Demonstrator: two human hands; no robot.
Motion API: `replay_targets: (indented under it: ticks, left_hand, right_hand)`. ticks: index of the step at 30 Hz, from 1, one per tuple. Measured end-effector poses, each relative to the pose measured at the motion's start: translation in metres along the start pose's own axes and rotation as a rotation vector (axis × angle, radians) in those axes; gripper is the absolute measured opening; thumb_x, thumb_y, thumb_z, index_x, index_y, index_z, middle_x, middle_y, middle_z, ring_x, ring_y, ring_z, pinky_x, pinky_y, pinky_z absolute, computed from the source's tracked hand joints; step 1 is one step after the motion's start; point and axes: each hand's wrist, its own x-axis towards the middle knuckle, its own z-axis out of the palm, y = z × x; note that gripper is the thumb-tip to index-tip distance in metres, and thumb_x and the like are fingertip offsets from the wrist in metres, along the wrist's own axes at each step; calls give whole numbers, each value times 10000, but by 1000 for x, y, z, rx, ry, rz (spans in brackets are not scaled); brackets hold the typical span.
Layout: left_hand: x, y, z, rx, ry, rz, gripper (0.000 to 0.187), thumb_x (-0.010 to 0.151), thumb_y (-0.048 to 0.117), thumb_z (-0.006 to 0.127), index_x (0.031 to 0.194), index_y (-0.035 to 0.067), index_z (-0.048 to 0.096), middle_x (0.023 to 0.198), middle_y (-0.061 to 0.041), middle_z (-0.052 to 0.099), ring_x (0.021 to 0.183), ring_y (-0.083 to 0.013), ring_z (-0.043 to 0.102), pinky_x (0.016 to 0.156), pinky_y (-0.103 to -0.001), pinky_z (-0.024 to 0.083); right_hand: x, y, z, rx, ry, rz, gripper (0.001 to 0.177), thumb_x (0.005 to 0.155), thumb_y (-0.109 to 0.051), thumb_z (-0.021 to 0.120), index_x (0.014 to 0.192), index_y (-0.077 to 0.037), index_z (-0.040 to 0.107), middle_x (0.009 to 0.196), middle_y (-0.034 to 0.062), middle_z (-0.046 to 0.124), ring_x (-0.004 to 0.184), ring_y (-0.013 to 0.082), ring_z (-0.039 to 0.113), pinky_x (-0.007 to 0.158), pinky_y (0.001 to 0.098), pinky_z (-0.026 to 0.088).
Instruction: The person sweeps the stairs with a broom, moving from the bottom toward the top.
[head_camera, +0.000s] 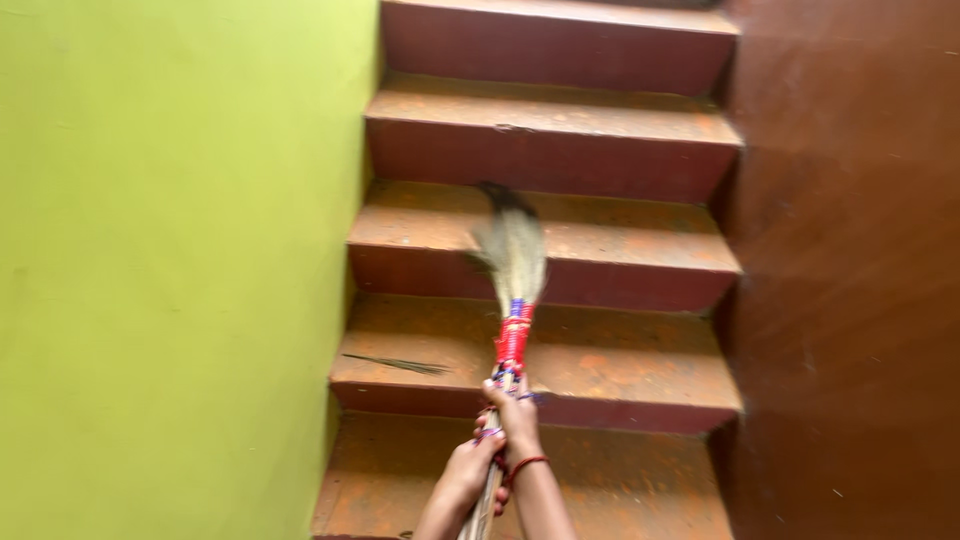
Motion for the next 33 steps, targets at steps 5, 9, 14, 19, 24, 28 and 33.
replay_targets:
  ticks: [5, 9, 14, 19, 24, 28, 33]
  left_hand:
    - [-3, 8, 53, 81, -103, 49, 443, 987, 424, 612, 890, -7, 574, 656, -109, 622, 437, -188, 607, 376, -347, 525]
    - [-24, 28, 59, 29, -140, 144, 453, 985, 412, 630, 904, -32, 610, 666, -99, 632, 448, -180, 621, 377, -332, 534]
    - [-45, 60, 23, -441, -102, 116, 419, 936, 435, 565, 992, 22, 610, 701, -87, 612, 459, -134, 563, 372, -265, 473]
    - [-18, 64, -46, -806, -62, 427, 366, 1000, 458, 564, 998, 92, 557, 720, -21, 522, 495, -81, 489, 392, -215, 413]
    - [0, 32, -79, -828, -98, 173, 532, 951, 591, 543, 863, 68, 497, 645, -24, 469, 450, -119, 474, 369, -259, 400]
    - [7, 26, -29, -764, -20, 88, 473, 957, 544, 533, 874, 79, 507, 654, -50, 476, 445, -131, 463, 376, -268, 401]
    - [26, 24, 41, -650, -89, -15, 451, 963, 528, 513, 854, 91, 516, 603, -52, 491, 415, -149, 481, 359, -276, 409]
  right_hand:
    - [-16, -47, -36, -18, 106, -113, 407, 885, -118, 697, 1238, -143, 496, 667, 61, 538, 446, 160, 559, 365, 332, 479]
    - [-38, -69, -20, -4, 92, -153, 466, 869, -107, 679, 1284, -193, 485, 664, 63, 533, 457, 165, 566, 387, 330, 494]
    - [-49, -73, 36, 283, -299, 48, 441, 917, -30, 652, 1295, 85, 456, 846, 183, 683, 619, 247, 698, 579, 383, 638]
    - [-56, -37, 71, -2, -685, 171, 405, 950, -127, 644, 1328, -64, 512, 784, 49, 645, 402, 13, 473, 334, 146, 417]
    - [-57, 2, 56, 193, -633, 338, 433, 950, -126, 627, 1380, -135, 579, 686, -61, 521, 375, -4, 385, 298, 143, 308]
    - [-42, -4, 17, 115, -428, 360, 441, 896, -172, 637, 1334, -185, 586, 766, 11, 689, 337, -13, 313, 279, 142, 249]
    - [-2, -9, -52, 175, -462, 268, 373, 960, -300, 682, 1151, 20, 693, 654, -35, 575, 314, -32, 316, 242, 140, 242]
